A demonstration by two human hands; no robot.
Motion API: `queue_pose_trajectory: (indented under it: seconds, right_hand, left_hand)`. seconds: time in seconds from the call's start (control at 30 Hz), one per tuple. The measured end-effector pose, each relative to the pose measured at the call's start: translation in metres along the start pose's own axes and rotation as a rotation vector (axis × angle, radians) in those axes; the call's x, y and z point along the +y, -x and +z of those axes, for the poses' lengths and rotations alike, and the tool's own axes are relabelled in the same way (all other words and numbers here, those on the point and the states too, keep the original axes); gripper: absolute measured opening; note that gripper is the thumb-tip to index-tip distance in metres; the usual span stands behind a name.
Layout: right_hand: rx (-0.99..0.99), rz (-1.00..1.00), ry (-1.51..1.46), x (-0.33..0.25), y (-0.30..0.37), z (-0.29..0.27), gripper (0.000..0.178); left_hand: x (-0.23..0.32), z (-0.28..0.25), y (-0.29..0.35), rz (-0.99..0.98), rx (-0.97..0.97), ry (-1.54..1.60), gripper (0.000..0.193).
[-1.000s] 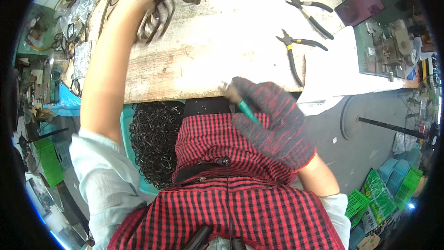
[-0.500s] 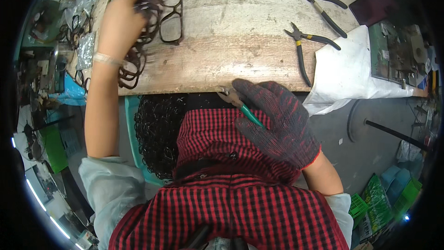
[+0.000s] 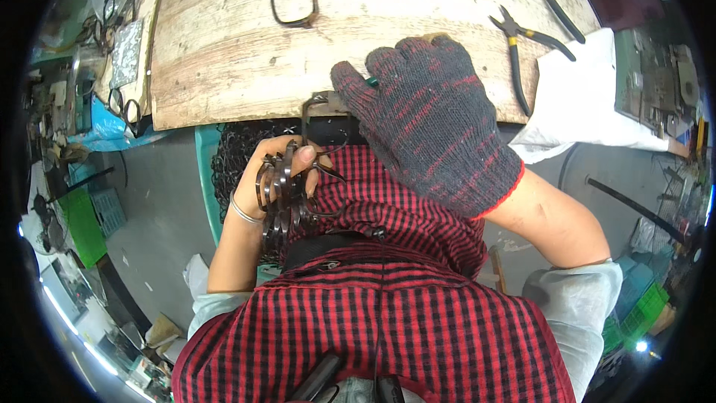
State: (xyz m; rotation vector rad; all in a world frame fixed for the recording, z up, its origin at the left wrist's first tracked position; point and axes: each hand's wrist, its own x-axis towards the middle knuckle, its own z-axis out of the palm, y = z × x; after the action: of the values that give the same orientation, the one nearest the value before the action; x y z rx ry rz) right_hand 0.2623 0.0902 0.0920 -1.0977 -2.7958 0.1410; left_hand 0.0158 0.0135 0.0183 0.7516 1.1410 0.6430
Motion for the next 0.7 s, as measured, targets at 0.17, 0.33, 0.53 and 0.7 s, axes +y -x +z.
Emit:
queue_pose_trajectory:
  seconds: [0.17, 0.33, 0.53, 0.7]
  right_hand:
    - [0.059, -0.187, 0.148, 0.02, -0.021, 0.016, 0.058]
    - [0.01, -0.357, 0.181, 0.038, -0.035, 0.018, 0.058]
    - [-0.136, -0.088, 0.227, -0.008, -0.014, 0.007, 0.06]
    - [-0.099, 0.116, -0.254, -0.018, -0.007, -0.013, 0.061]
  left_hand:
    - [0.006, -0.008, 0.001, -0.023, -0.078, -0.023, 0.043]
    - [-0.002, -0.012, -0.003, 0.0, -0.084, 0.045, 0.039]
    - [0.003, -0.004, 0.002, -0.049, -0.046, 0.087, 0.039]
    - [0.001, -0.005, 0.001, -0.009, -0.015, 0.008, 0.044]
